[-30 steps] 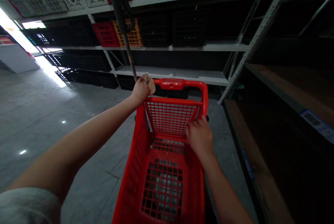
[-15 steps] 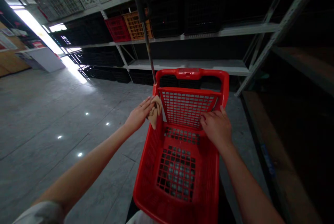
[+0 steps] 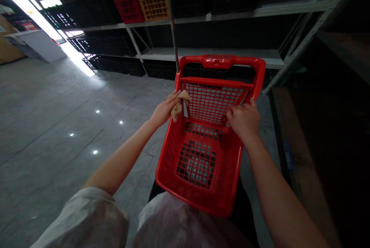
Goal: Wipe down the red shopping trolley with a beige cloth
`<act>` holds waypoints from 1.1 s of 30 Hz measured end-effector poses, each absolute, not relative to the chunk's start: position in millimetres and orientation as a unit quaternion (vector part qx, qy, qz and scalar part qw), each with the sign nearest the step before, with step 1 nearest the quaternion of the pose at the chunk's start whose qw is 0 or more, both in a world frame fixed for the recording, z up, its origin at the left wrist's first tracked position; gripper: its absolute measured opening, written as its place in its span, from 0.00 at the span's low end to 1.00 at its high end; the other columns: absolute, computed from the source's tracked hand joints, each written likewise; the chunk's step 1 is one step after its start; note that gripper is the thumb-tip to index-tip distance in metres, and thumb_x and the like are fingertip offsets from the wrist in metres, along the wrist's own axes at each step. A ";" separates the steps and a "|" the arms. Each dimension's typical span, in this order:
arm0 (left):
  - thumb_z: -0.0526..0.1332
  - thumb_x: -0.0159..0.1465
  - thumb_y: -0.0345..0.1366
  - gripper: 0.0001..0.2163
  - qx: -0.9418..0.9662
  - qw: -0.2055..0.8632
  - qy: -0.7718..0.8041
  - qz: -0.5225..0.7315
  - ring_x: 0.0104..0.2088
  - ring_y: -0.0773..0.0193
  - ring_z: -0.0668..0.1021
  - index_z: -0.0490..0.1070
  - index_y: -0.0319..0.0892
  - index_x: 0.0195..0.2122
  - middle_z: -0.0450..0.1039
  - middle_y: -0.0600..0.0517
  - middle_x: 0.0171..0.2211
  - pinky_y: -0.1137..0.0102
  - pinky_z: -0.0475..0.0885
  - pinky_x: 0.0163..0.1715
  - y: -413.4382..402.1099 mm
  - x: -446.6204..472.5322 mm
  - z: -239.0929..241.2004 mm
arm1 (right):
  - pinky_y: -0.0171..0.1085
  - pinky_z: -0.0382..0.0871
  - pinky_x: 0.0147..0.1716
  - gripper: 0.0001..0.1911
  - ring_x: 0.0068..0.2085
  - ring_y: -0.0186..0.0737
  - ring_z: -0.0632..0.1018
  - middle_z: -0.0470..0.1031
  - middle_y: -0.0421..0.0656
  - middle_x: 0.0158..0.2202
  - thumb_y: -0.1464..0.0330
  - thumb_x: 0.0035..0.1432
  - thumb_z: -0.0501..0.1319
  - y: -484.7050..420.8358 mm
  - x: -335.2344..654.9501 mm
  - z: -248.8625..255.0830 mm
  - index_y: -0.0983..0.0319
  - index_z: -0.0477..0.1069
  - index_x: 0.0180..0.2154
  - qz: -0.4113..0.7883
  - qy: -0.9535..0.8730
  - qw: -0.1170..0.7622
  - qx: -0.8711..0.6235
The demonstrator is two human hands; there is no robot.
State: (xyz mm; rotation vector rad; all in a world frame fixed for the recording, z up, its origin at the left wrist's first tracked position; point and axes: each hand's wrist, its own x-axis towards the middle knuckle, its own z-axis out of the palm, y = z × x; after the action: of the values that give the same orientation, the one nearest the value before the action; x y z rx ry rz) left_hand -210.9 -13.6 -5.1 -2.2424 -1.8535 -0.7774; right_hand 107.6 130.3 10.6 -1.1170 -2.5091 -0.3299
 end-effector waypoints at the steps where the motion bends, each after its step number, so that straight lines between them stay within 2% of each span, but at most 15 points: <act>1: 0.51 0.75 0.32 0.21 -0.747 0.047 -0.605 -0.270 0.75 0.58 0.56 0.63 0.44 0.68 0.55 0.44 0.74 0.53 0.63 0.71 -38.8 -201.0 -11.8 | 0.52 0.56 0.68 0.21 0.39 0.48 0.77 0.84 0.51 0.35 0.68 0.67 0.52 130.1 107.7 10.4 0.66 0.83 0.36 -0.113 -0.891 0.188 -0.397; 7: 0.56 0.73 0.29 0.27 -0.744 -0.007 -0.595 -0.304 0.74 0.56 0.58 0.56 0.49 0.72 0.58 0.44 0.72 0.53 0.69 0.68 -189.0 -126.0 -25.4 | 0.57 0.57 0.66 0.20 0.39 0.47 0.80 0.84 0.49 0.36 0.68 0.68 0.51 105.9 110.2 7.3 0.62 0.81 0.38 -0.025 -0.911 0.194 -0.364; 10: 0.54 0.71 0.24 0.31 -0.752 -0.018 -0.598 -0.277 0.73 0.55 0.59 0.53 0.49 0.73 0.62 0.43 0.70 0.55 0.72 0.66 -236.0 -97.5 -18.4 | 0.52 0.68 0.60 0.19 0.45 0.49 0.81 0.84 0.49 0.46 0.67 0.69 0.50 73.3 108.4 7.2 0.61 0.80 0.44 0.088 -0.915 0.186 -0.346; 12: 0.52 0.70 0.21 0.32 -0.762 -0.019 -0.593 -0.260 0.73 0.57 0.60 0.53 0.48 0.73 0.65 0.44 0.68 0.57 0.72 0.66 -246.2 -92.2 -14.0 | 0.47 0.72 0.55 0.19 0.50 0.48 0.81 0.82 0.48 0.52 0.66 0.70 0.51 47.2 103.8 6.5 0.60 0.79 0.49 0.177 -0.912 0.167 -0.329; 14: 0.52 0.71 0.22 0.30 -0.772 -0.016 -0.580 -0.257 0.73 0.59 0.60 0.55 0.47 0.72 0.66 0.44 0.68 0.58 0.70 0.68 -237.1 -99.4 -13.6 | 0.43 0.73 0.54 0.18 0.53 0.45 0.81 0.81 0.46 0.53 0.66 0.71 0.51 20.8 98.3 3.7 0.58 0.78 0.51 0.253 -0.915 0.134 -0.285; 17: 0.55 0.73 0.29 0.24 -0.764 -0.017 -0.571 -0.302 0.73 0.59 0.59 0.62 0.49 0.70 0.63 0.46 0.70 0.55 0.65 0.70 -194.9 -124.2 -23.9 | 0.42 0.71 0.57 0.18 0.55 0.45 0.80 0.81 0.46 0.54 0.66 0.71 0.52 -15.4 95.8 -4.7 0.58 0.77 0.52 0.315 -0.923 0.051 -0.216; 21: 0.58 0.73 0.38 0.22 -0.697 -0.040 -0.589 -0.406 0.73 0.55 0.59 0.65 0.48 0.68 0.59 0.45 0.72 0.52 0.62 0.71 -132.2 -147.3 -45.0 | 0.43 0.70 0.59 0.18 0.58 0.45 0.79 0.79 0.49 0.57 0.66 0.72 0.52 -47.7 109.3 -14.5 0.60 0.77 0.54 0.359 -0.914 -0.038 -0.186; 24: 0.59 0.73 0.41 0.24 -0.652 -0.058 -0.612 -0.443 0.74 0.53 0.59 0.64 0.48 0.69 0.55 0.46 0.74 0.53 0.60 0.72 -124.6 -140.9 -52.7 | 0.41 0.68 0.60 0.18 0.58 0.44 0.79 0.80 0.47 0.57 0.64 0.73 0.51 -54.2 118.7 -14.3 0.59 0.77 0.54 0.381 -0.903 -0.049 -0.192; 27: 0.58 0.73 0.38 0.25 -0.642 -0.075 -0.616 -0.450 0.74 0.53 0.59 0.60 0.53 0.71 0.51 0.50 0.75 0.54 0.61 0.72 -162.8 -115.4 -56.4 | 0.39 0.69 0.59 0.18 0.57 0.44 0.79 0.79 0.48 0.57 0.65 0.73 0.50 -49.4 118.6 -13.8 0.59 0.75 0.55 0.340 -0.907 -0.053 -0.243; 29: 0.52 0.75 0.34 0.26 -0.628 -0.075 -0.630 -0.451 0.74 0.55 0.59 0.55 0.57 0.73 0.49 0.53 0.76 0.54 0.62 0.71 -200.9 -89.2 -60.9 | 0.39 0.71 0.54 0.18 0.54 0.45 0.81 0.80 0.51 0.56 0.66 0.73 0.51 -44.3 115.2 -17.7 0.60 0.76 0.53 0.289 -0.912 -0.100 -0.272; 33: 0.47 0.75 0.27 0.30 -0.589 -0.054 -0.689 -0.419 0.76 0.55 0.51 0.47 0.57 0.75 0.45 0.50 0.77 0.47 0.60 0.72 -251.5 -26.7 -78.4 | 0.37 0.73 0.47 0.14 0.48 0.45 0.83 0.83 0.51 0.49 0.65 0.71 0.55 -35.1 107.6 -35.1 0.59 0.78 0.49 0.258 -0.912 -0.177 -0.266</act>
State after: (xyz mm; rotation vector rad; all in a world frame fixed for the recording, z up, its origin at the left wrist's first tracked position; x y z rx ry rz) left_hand -26.7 -251.5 -78.4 -1.9155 -2.2424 -1.3645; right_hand 107.6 -35.1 -35.1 -0.9446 -3.2399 0.9178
